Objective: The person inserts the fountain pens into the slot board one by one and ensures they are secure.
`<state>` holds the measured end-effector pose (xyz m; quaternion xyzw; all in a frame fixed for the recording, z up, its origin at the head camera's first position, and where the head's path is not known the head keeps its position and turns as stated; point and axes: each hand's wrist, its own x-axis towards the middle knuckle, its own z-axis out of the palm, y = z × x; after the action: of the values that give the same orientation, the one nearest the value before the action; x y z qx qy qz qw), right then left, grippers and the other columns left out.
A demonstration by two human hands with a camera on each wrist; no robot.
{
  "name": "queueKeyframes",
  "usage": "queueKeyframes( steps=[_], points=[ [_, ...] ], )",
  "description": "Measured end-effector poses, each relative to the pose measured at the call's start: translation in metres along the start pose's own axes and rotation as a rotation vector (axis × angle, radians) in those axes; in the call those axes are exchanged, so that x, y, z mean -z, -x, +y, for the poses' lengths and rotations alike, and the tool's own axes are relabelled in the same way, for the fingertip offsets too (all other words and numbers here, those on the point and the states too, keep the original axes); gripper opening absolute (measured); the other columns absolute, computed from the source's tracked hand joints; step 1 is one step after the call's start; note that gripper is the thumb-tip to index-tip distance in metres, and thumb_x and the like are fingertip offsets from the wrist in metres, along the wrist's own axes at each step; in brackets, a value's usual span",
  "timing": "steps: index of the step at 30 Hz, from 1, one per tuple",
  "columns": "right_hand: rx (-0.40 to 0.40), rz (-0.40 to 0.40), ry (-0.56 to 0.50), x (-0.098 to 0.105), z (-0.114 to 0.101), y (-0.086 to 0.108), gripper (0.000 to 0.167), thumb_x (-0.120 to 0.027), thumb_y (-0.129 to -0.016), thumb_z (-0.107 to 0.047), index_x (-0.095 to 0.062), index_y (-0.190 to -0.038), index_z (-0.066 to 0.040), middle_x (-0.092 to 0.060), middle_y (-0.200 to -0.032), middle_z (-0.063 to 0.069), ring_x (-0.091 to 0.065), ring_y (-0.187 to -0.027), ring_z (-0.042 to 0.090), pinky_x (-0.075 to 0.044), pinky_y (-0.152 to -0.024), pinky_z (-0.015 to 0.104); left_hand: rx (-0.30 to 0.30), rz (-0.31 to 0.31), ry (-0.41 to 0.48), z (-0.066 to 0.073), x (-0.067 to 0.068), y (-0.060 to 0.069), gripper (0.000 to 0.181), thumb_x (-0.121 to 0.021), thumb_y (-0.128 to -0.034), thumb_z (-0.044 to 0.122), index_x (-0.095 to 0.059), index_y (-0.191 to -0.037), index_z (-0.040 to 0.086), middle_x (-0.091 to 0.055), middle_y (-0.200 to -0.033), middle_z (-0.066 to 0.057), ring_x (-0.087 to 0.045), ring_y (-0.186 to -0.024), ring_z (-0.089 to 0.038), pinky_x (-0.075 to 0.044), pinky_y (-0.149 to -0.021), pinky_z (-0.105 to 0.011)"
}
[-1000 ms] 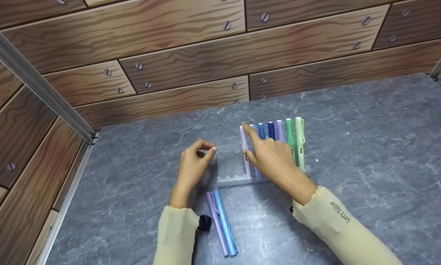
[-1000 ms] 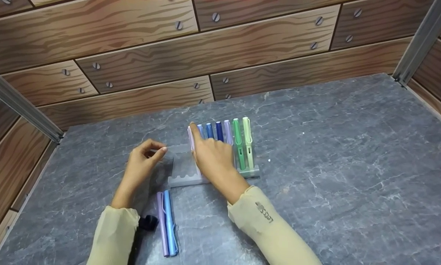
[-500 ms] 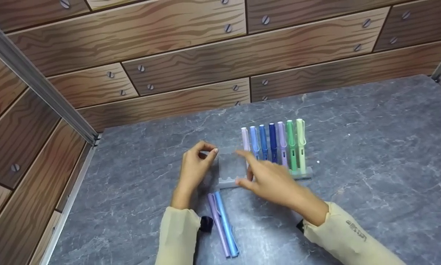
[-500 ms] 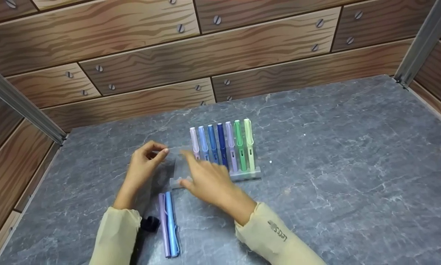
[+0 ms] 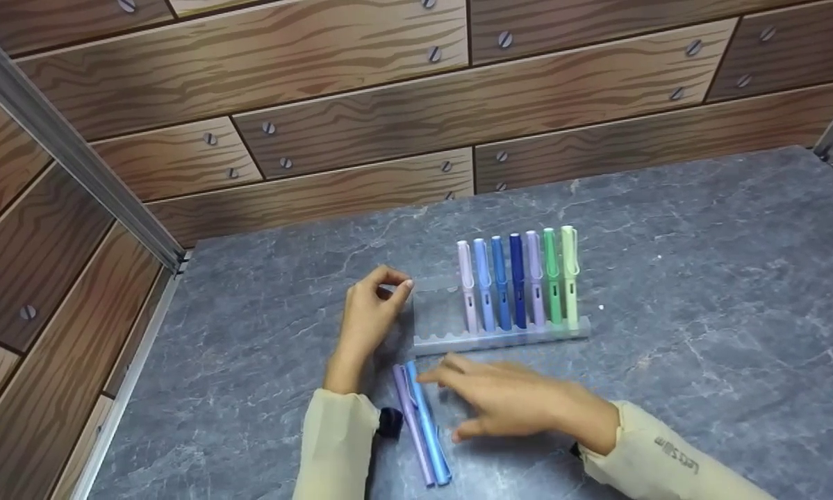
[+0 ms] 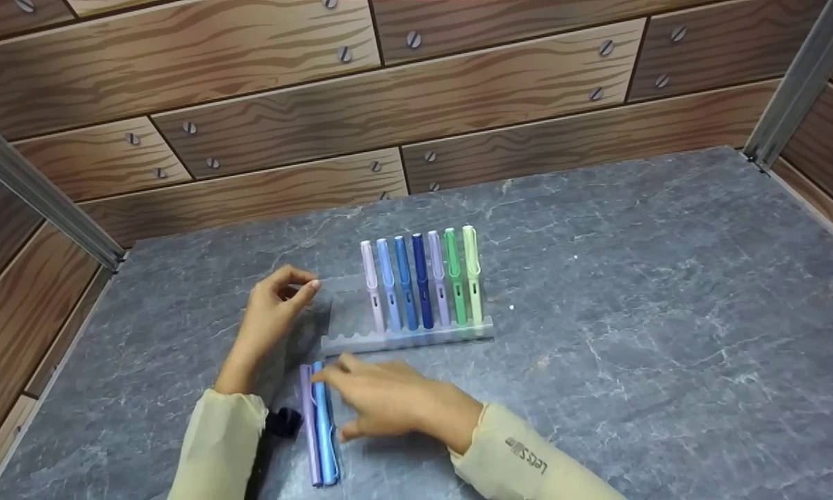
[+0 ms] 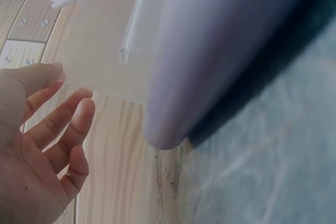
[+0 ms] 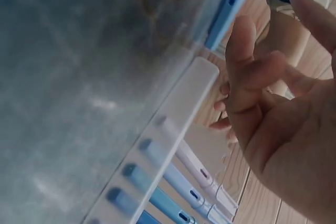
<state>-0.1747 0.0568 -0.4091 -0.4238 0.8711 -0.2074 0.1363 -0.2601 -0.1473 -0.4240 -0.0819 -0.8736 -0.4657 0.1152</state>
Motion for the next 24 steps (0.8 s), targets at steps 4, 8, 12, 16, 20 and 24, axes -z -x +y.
queueKeyframes(
  steps=[4, 8, 12, 16, 20, 24],
  points=[
    [0.078, -0.027, 0.061, -0.004, -0.004, 0.001, 0.060, -0.075, -0.082, -0.030, -0.049, -0.136, -0.027, -0.050, -0.132, -0.009, -0.055, -0.085, 0.005, -0.050, -0.074, 0.026, -0.006, 0.002, -0.006, 0.000, 0.000, -0.001, 0.011, -0.067, -0.0906, 0.019, -0.070, -0.094, 0.009, -0.073, -0.097, -0.009, -0.065, -0.075, -0.020, -0.051, -0.066, -0.027],
    [0.134, -0.062, 0.116, -0.008, -0.008, 0.001, 0.053, -0.076, -0.079, -0.025, -0.054, -0.127, -0.028, -0.052, -0.131, -0.016, -0.058, -0.091, 0.003, -0.050, -0.075, 0.024, -0.003, 0.008, -0.002, 0.000, 0.000, 0.000, 0.011, -0.068, -0.0904, 0.019, -0.070, -0.093, 0.009, -0.073, -0.097, -0.009, -0.065, -0.075, -0.021, -0.051, -0.067, -0.027],
    [0.169, -0.069, 0.204, -0.012, -0.013, 0.001, 0.045, -0.076, -0.079, -0.022, -0.058, -0.120, -0.027, -0.054, -0.130, -0.016, -0.060, -0.106, 0.004, -0.050, -0.075, 0.023, -0.001, 0.009, 0.002, -0.001, -0.001, 0.000, 0.011, -0.068, -0.0903, 0.019, -0.070, -0.093, 0.008, -0.073, -0.097, -0.009, -0.065, -0.075, -0.021, -0.051, -0.067, -0.027],
    [0.201, -0.034, 0.286, -0.015, -0.016, -0.001, 0.038, -0.074, -0.079, -0.019, -0.062, -0.115, -0.026, -0.057, -0.122, -0.015, -0.062, -0.097, 0.003, -0.047, -0.065, 0.019, -0.010, 0.005, 0.004, -0.001, 0.000, 0.000, 0.011, -0.067, -0.0907, 0.019, -0.070, -0.093, 0.008, -0.072, -0.097, -0.009, -0.065, -0.075, -0.022, -0.052, -0.069, -0.028],
    [0.236, 0.003, 0.341, -0.018, -0.019, -0.003, 0.031, -0.072, -0.080, -0.016, -0.066, -0.108, -0.025, -0.060, -0.111, -0.014, -0.063, -0.089, 0.004, -0.044, -0.059, 0.018, -0.010, 0.004, 0.003, -0.002, 0.000, 0.000, 0.011, -0.067, -0.0905, 0.018, -0.070, -0.093, 0.008, -0.072, -0.097, -0.009, -0.065, -0.075, -0.021, -0.051, -0.068, -0.028],
    [0.238, 0.020, 0.364, -0.019, -0.021, -0.003, 0.025, -0.071, -0.080, -0.016, -0.067, -0.102, -0.026, -0.059, -0.107, -0.014, -0.062, -0.084, 0.005, -0.043, -0.058, 0.018, -0.006, 0.007, 0.000, -0.001, -0.001, 0.000, 0.010, -0.067, -0.0904, 0.018, -0.070, -0.093, 0.008, -0.073, -0.097, -0.008, -0.064, -0.074, -0.019, -0.051, -0.067, -0.027]
  ],
)
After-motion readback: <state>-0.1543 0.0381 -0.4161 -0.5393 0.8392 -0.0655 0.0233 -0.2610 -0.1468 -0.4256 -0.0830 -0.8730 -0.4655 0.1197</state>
